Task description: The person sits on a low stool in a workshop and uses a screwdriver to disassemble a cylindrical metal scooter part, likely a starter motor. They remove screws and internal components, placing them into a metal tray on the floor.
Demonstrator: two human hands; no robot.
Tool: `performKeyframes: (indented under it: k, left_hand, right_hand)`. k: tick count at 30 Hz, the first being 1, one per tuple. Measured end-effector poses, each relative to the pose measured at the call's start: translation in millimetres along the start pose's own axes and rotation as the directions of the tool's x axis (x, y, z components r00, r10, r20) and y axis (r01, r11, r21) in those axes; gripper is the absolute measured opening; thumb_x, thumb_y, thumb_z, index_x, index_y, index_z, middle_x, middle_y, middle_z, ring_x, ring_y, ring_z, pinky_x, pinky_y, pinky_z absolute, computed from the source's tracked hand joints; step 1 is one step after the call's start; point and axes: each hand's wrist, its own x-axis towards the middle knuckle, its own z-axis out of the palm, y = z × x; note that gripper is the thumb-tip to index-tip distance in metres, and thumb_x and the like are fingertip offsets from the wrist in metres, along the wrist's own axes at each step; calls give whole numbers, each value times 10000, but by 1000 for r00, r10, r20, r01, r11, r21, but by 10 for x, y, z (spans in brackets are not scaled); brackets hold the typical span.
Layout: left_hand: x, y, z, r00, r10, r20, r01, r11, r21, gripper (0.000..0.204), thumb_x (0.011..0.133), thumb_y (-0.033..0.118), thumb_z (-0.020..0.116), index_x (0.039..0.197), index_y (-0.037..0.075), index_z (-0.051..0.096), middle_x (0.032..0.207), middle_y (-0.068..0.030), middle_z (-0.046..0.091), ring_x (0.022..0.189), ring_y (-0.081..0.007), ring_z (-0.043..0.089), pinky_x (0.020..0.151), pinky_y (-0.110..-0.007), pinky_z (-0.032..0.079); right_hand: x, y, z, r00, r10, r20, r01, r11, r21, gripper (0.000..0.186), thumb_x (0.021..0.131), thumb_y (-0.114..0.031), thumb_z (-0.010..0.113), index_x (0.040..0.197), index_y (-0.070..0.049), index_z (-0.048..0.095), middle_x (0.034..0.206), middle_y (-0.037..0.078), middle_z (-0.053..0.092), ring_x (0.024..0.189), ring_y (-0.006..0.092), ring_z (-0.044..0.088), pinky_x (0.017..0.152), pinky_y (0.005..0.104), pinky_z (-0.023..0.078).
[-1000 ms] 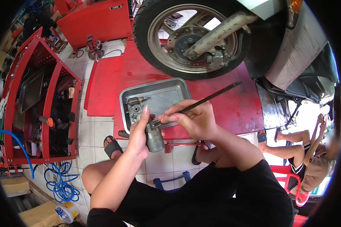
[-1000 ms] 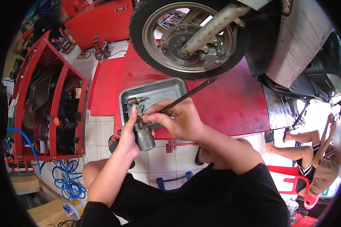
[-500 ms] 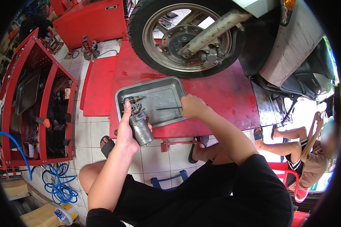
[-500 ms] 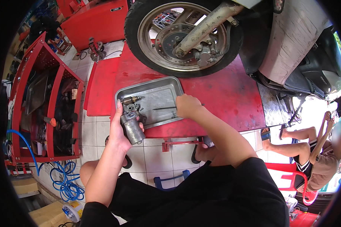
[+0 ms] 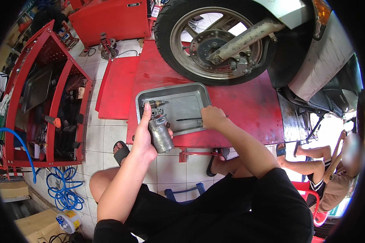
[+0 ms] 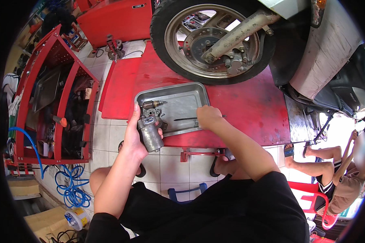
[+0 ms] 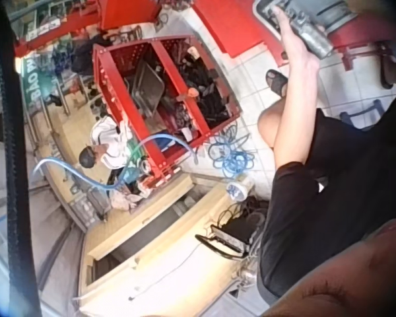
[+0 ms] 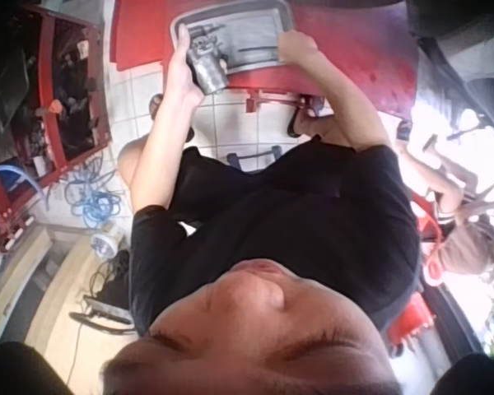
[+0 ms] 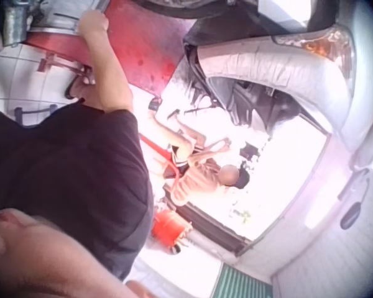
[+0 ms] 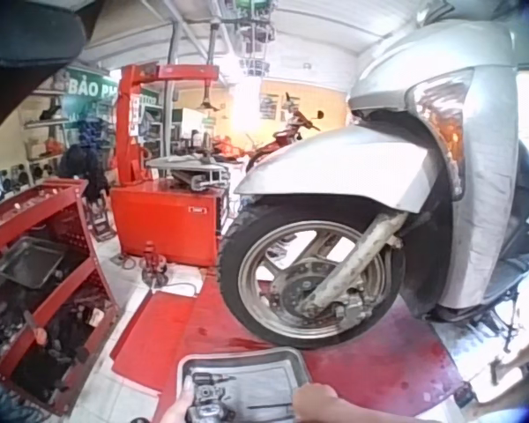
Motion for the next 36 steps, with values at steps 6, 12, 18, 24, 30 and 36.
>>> performKeyframes:
  k: [6, 12, 18, 24, 30, 36]
  left_hand:
    - [5, 13, 1, 1000, -23, -10, 23, 1000, -16, 655, 847, 721, 618, 970, 80, 569, 764, -63, 595, 604, -245, 643, 570, -386, 545]
    - [47, -32, -22, 997, -69, 23, 70, 997, -42, 628, 904, 696, 544, 976, 75, 592, 787, -78, 605, 619, -270, 626, 593, -408, 527]
    - [48, -108, 3, 993, -103, 58, 105, 994, -40, 678, 847, 723, 609, 1019, 68, 589, 802, -81, 611, 632, -279, 649, 590, -415, 547]
    - [31, -120, 56, 989, -139, 49, 141, 989, -38, 682, 879, 723, 551, 1020, 57, 594, 824, -99, 613, 639, -287, 636, 589, -423, 535]
    - [12, -139, 45, 983, -155, 100, 157, 988, -12, 696, 886, 719, 539, 1039, 43, 599, 840, -123, 631, 652, -305, 651, 591, -426, 546]
    - [-10, -168, 21, 972, -171, 162, 169, 985, 25, 673, 962, 683, 428, 1017, 39, 614, 831, -135, 647, 673, -317, 658, 639, -429, 547]
  right_hand:
    - [-112, 69, -292, 1000, -15, -22, 18, 992, 124, 313, 750, -208, 761, 986, -8, 711, 1066, 190, 720, 996, 346, 704, 846, 447, 570]
    - [-376, 192, -697, 936, -279, -215, 352, 696, 626, 252, 824, -187, 734, 1000, -7, 727, 872, 102, 736, 848, 172, 685, 774, 355, 536]
    - [-563, 22, -698, 842, -440, -312, 495, 401, 771, 194, 943, -133, 666, 1073, 2, 715, 871, 49, 723, 807, 99, 616, 769, 287, 493]
    - [-650, -16, -711, 861, -415, -295, 367, 104, 924, 128, 930, -78, 692, 1026, 5, 702, 876, 42, 710, 757, 76, 594, 711, 247, 469]
    - [-738, -224, -645, 769, -395, -503, 620, 266, 739, 152, 812, -57, 806, 921, -9, 711, 832, 31, 689, 766, 92, 617, 678, 257, 457]
    - [-776, -406, -554, 622, -373, -689, 774, 161, 612, 180, 762, -24, 826, 894, 33, 718, 877, 79, 706, 785, 167, 672, 705, 286, 504]
